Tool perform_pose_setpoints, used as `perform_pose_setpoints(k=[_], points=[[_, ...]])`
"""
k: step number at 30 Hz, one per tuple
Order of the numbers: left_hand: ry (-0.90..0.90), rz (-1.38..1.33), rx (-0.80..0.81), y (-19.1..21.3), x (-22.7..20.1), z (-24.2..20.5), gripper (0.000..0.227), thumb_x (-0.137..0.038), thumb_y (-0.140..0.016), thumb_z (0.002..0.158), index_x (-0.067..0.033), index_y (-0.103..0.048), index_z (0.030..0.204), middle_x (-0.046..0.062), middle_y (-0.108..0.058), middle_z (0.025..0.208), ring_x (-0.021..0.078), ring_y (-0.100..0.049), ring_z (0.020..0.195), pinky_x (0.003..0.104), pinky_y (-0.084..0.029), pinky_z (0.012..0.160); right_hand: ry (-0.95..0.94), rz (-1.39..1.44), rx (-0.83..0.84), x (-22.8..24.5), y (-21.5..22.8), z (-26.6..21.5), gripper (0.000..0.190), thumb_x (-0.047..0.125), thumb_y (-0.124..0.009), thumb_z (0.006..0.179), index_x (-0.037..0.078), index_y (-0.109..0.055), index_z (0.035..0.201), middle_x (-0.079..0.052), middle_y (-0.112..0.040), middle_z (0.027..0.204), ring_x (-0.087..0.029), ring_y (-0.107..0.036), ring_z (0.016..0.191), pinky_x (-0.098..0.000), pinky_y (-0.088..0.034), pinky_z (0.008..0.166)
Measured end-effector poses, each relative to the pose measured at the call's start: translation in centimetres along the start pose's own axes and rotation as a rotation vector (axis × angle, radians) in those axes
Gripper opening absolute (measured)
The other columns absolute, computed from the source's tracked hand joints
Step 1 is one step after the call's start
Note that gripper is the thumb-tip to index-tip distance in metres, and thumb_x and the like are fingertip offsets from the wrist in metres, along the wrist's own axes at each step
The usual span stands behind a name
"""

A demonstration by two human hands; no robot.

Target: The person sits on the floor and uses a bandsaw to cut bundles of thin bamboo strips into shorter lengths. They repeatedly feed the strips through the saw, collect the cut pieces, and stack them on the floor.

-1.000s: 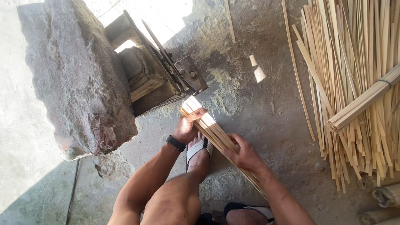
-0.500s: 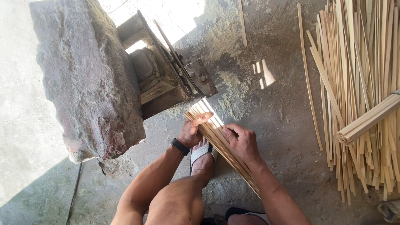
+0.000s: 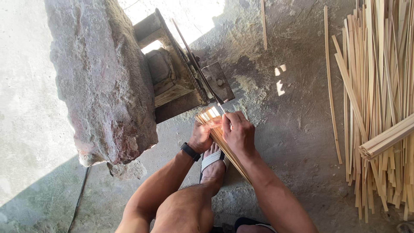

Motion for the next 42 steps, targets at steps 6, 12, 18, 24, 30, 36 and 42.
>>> perform_pose_setpoints(k=[6,12,18,24,30,36,42], points=[[0.019,-0.07,0.047,-1.3,-0.6,-0.5,0.029,-0.013,-0.072,0.089,0.0048,-0.073,0.112,0.013,-0.076,0.107,0.0217,-0.073,0.097,0.038,-0.062,0.087,-0.001,0.037,0.033,0.0,0.6,-0.2,0.01,0.009,-0.066,0.1,0.001,-0.066,0.094,-0.013,-0.068,0.083,-0.023,-0.071,0.065,-0.0345,-0.058,0.051],[0.011,0.037,0.097,-2.9,-1.8,-1.1,0.018,-0.006,-0.071,0.095,0.0022,-0.071,0.111,0.008,-0.073,0.103,0.0187,-0.07,0.093,0.036,-0.061,0.083,0.169,-0.149,-0.072,0.1,6.2,-4.2,0.024,0.019,-0.067,0.096,-0.001,-0.067,0.109,-0.014,-0.069,0.092,-0.029,-0.071,0.079,-0.0404,-0.06,0.069],[0.029,-0.077,0.078,-3.1,-1.5,-0.6,0.02,-0.008,-0.069,0.093,0.0002,-0.07,0.111,0.009,-0.073,0.103,0.0208,-0.071,0.092,0.036,-0.061,0.082,-0.044,0.004,0.041,-1.9,3.7,-4.3,0.013,0.009,-0.07,0.093,-0.001,-0.077,0.099,-0.012,-0.072,0.085,-0.022,-0.072,0.069,-0.034,-0.059,0.055],[-0.034,-0.026,0.046,-1.2,-0.8,0.6,0.036,-0.014,-0.08,0.083,0.0048,-0.071,0.112,0.012,-0.074,0.109,0.0227,-0.072,0.099,0.039,-0.06,0.091,0.03,0.008,0.041,-1.1,-0.1,-0.9,0.012,0.008,-0.069,0.098,-0.003,-0.073,0.097,-0.011,-0.069,0.077,-0.019,-0.069,0.06,-0.0293,-0.056,0.046],[0.06,-0.109,0.03,-1.6,-0.4,0.1,0.04,-0.016,-0.086,0.079,0.001,-0.071,0.113,0.01,-0.075,0.107,0.0226,-0.072,0.097,0.04,-0.061,0.088,0.008,0.001,0.058,-0.6,-1.0,0.2,0.013,0.01,-0.067,0.101,-0.001,-0.071,0.098,-0.01,-0.067,0.078,-0.018,-0.067,0.061,-0.0298,-0.056,0.048],[0.059,-0.016,-0.009,-1.5,-0.9,-0.2,0.027,-0.005,-0.079,0.089,0.0014,-0.07,0.113,0.008,-0.074,0.102,0.0207,-0.071,0.092,0.04,-0.06,0.082,0.157,-0.215,-0.078,0.7,6.2,-3.5,0.021,0.013,-0.067,0.091,0.0,-0.07,0.107,-0.01,-0.068,0.091,-0.025,-0.068,0.075,-0.0403,-0.057,0.063],[0.03,-0.067,0.017,-2.1,-1.0,0.2,0.033,0.0,-0.074,0.087,0.003,-0.064,0.119,0.012,-0.075,0.1,0.0232,-0.074,0.09,0.04,-0.062,0.083,-0.009,-0.013,0.055,-1.1,3.7,-4.4,0.015,0.011,-0.07,0.093,-0.002,-0.074,0.101,-0.014,-0.071,0.092,-0.022,-0.072,0.073,-0.0347,-0.059,0.056]])
Point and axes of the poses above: each hand's wrist, its own z-axis towards the middle knuckle, its own y-axis out of the back of the hand, x = y × z, the point moved 9 cm from there along z, towards the middle knuckle
